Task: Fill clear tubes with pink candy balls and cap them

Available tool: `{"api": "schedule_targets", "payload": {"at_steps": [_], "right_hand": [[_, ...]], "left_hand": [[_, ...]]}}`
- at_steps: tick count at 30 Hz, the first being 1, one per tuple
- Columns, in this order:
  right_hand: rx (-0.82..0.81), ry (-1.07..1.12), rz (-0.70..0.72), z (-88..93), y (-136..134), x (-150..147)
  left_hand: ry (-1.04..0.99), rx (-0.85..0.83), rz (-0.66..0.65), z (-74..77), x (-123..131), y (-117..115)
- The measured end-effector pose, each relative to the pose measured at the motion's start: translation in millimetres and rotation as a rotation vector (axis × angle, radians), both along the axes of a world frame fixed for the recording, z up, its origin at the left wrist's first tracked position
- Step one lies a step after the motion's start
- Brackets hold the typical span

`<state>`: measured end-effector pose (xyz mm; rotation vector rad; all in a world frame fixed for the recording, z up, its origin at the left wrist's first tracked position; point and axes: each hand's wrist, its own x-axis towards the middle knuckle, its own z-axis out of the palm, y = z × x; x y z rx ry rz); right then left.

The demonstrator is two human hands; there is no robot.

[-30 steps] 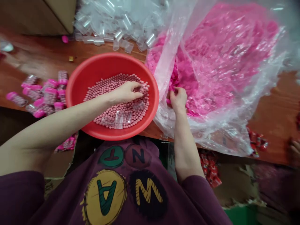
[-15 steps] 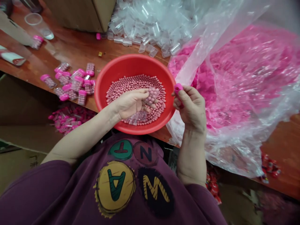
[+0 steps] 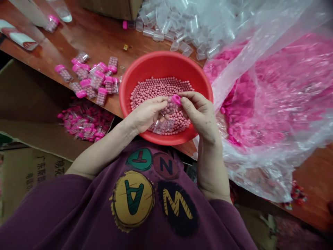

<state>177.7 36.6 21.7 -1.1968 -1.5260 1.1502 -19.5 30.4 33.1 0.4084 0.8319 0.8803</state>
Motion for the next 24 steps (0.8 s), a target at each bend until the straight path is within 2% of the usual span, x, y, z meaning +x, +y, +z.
{"api": "schedule_targets", "payload": {"at_steps": [3,7,8,10,12,14,17,20,22,24], "right_hand": [[0.09,-0.161,0.05,-3.9,2.0,5.4],[0.327,-0.359,-0.105,-14.3,4.2,10.9],[0.323,-0.333,-0.143,-16.9,3.9,9.9],[0.204,-0.187,-0.168,-20.3,2.0,4.7],[0.048,-0.041,-0.126,-21.0,-0.6,-2.4],[-0.023,0.011,-0.064,-19.6,-2.3,-7.9],[0.007,-0.048,0.009,-16.5,-1.3,-7.2],[0.06,-0.196,0.07,-15.1,2.3,2.2],[0.144,-0.295,0.023,-15.9,4.1,7.6],[0.206,-0.3,-0.094,-18.4,4.0,8.8]], "left_hand": [[0.042,-0.015,0.01,-0.6,-4.7,-0.8],[0.055,-0.048,0.04,-4.5,-8.5,-1.6],[0.045,-0.055,0.045,-5.9,-8.7,-1.6],[0.023,-0.063,0.039,-8.7,-8.3,-1.5],[0.001,-0.064,0.02,-11.6,-7.4,-1.3],[-0.01,-0.059,0.016,-14.2,-6.6,-1.2],[0.007,-0.038,0.021,-18.0,-6.3,-1.6],[0.027,-0.021,0.022,-20.4,-6.4,-1.7],[0.039,-0.031,0.027,-19.8,-6.1,-1.2],[0.045,-0.056,0.043,-17.4,-5.6,-0.6]]}}
